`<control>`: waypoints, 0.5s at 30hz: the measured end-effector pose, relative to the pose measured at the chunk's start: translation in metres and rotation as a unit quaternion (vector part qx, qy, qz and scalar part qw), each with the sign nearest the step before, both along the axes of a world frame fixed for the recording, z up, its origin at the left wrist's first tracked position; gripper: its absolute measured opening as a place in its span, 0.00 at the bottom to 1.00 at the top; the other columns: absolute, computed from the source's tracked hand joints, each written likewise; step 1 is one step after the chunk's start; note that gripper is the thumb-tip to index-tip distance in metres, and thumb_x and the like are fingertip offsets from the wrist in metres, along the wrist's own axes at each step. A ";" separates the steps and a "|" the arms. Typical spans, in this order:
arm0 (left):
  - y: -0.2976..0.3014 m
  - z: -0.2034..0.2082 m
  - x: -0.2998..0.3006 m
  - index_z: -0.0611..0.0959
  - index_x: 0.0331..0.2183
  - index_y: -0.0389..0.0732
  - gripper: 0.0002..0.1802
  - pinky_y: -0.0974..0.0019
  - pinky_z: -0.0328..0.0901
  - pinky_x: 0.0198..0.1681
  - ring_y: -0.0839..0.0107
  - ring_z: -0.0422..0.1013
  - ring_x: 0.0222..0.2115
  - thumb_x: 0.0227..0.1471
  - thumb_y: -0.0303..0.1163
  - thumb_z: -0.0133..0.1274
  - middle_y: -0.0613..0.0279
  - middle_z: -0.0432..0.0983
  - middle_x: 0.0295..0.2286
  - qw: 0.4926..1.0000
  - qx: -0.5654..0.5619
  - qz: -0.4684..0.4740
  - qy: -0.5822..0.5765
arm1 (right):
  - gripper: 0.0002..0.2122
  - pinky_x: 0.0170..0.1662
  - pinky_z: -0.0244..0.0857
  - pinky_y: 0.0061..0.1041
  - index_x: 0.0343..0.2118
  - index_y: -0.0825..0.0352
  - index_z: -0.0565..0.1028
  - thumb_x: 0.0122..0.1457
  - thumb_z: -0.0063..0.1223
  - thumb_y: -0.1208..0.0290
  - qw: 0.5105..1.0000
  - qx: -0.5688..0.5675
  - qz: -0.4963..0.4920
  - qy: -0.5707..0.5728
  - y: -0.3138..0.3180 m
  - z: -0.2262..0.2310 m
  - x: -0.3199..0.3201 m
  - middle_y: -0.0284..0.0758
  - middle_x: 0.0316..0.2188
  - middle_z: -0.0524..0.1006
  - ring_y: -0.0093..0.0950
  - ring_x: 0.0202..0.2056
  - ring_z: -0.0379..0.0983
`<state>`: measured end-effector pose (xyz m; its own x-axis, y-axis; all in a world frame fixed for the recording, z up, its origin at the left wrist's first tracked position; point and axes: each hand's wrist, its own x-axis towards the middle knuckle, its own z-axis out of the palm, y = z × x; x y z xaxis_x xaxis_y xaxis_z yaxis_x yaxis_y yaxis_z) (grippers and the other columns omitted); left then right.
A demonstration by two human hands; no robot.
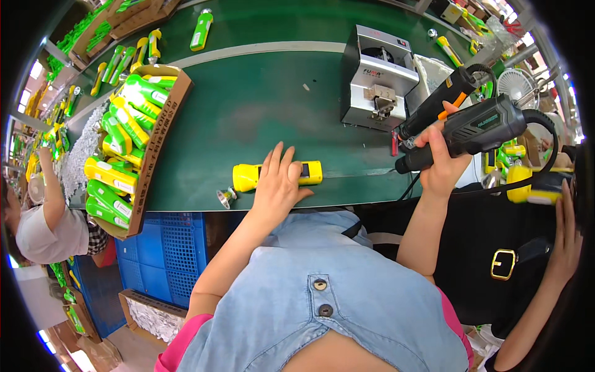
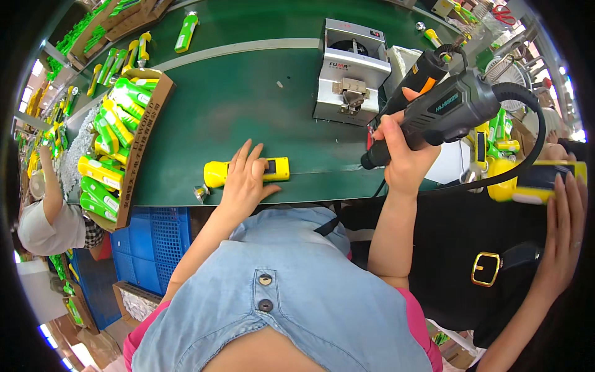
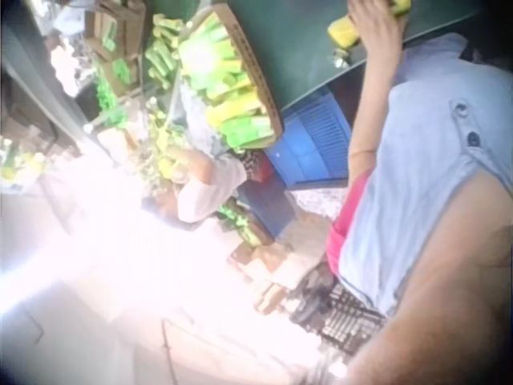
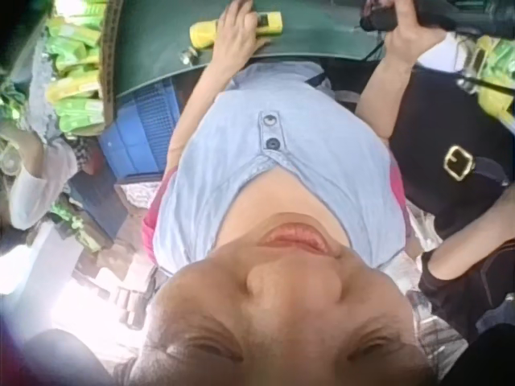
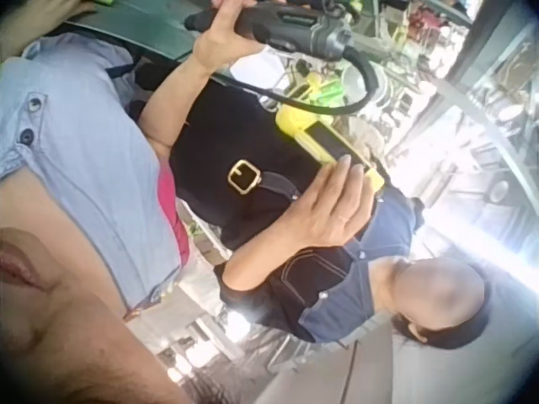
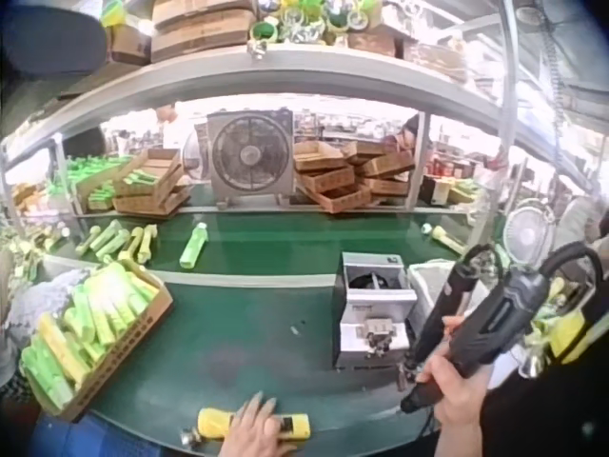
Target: The person assembles flashlights by picking up flashlight bodies from a box and conveyor belt, driving screws into them using an electric screwdriver, and placing the flashlights into a box.
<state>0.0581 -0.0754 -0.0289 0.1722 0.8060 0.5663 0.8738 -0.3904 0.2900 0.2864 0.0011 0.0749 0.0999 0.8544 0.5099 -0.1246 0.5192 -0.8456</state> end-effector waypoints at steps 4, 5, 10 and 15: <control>0.013 0.001 -0.016 0.66 0.31 0.37 0.23 0.55 0.59 0.43 0.53 0.66 0.39 0.30 0.25 0.60 0.51 0.68 0.39 0.990 -0.102 -0.095 0.003 | 0.21 0.26 0.63 0.20 0.47 0.78 0.61 0.49 0.48 0.82 0.998 0.029 -0.052 -0.021 0.007 0.005 -0.012 0.32 0.20 0.67 0.20 0.20 0.65; 0.020 -0.003 -0.016 0.67 0.33 0.37 0.24 0.55 0.59 0.42 0.54 0.66 0.38 0.30 0.25 0.60 0.52 0.68 0.39 0.991 -0.083 -0.106 -0.001 | 0.20 0.26 0.64 0.20 0.47 0.78 0.61 0.49 0.48 0.82 0.998 0.043 -0.055 -0.006 0.009 0.008 -0.016 0.32 0.20 0.67 0.20 0.19 0.65; 0.055 -0.003 0.004 0.69 0.41 0.36 0.32 0.58 0.60 0.41 0.60 0.67 0.36 0.29 0.29 0.61 0.55 0.70 0.36 0.987 -0.139 -0.078 -0.009 | 0.20 0.26 0.64 0.21 0.46 0.78 0.61 0.48 0.48 0.82 0.987 0.129 -0.099 0.005 0.041 0.023 -0.028 0.33 0.19 0.68 0.21 0.19 0.66; 0.056 -0.009 0.012 0.71 0.42 0.37 0.33 0.60 0.60 0.41 0.62 0.68 0.36 0.28 0.32 0.62 0.56 0.71 0.36 0.995 -0.067 -0.070 0.024 | 0.18 0.23 0.64 0.19 0.44 0.79 0.63 0.48 0.49 0.83 0.987 0.130 -0.097 0.005 0.078 0.022 -0.037 0.34 0.19 0.70 0.22 0.17 0.66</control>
